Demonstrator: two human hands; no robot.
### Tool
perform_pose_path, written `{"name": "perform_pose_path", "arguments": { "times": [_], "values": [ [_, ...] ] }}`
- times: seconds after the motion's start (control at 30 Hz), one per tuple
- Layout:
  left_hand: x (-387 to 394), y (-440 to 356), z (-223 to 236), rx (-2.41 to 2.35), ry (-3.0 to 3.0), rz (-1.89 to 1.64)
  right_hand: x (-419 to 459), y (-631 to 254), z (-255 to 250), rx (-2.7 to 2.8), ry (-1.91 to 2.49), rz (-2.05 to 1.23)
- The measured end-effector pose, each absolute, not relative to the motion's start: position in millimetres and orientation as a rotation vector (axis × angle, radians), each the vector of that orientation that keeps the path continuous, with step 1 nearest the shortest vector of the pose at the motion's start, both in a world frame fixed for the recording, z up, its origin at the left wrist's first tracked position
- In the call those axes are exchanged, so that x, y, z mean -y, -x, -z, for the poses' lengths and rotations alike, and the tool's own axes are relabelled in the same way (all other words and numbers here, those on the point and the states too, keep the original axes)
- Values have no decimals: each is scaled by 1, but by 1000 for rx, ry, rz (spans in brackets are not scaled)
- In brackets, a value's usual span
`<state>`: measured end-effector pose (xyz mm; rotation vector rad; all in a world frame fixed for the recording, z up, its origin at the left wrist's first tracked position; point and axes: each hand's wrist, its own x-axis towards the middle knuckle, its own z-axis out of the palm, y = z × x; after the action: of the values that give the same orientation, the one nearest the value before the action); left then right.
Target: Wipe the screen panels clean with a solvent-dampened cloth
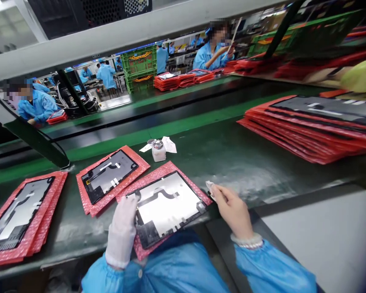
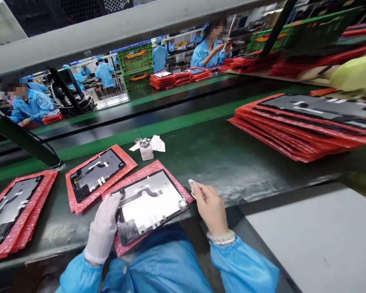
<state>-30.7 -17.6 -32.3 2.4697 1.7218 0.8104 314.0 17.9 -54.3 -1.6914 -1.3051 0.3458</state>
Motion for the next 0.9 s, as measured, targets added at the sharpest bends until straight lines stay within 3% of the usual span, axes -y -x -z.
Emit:
{"name": "perform_pose_path", "arguments": {
  "times": [0.13, 0.33, 0.67, 0.83, 0.9],
  "values": [
    [39, 28, 47, -2293, -2181, -888, -16, -292, 50, 1504, 1716, -200],
    [27, 14, 35, -2003, -1742, -1003, -18, -266, 55, 1677, 1718, -21],
    [33, -42, 1, -1338, -989, -1394, -7, -308, 54, 1294, 1781, -576],
    [-12, 29, -30, -1307, -1131, -1640, -4, -306, 52, 1000, 1666, -821],
    [-39, 69, -39, -1533, -1203, -1628, -5, -300, 54, 993, 1641, -827]
  ]
}}
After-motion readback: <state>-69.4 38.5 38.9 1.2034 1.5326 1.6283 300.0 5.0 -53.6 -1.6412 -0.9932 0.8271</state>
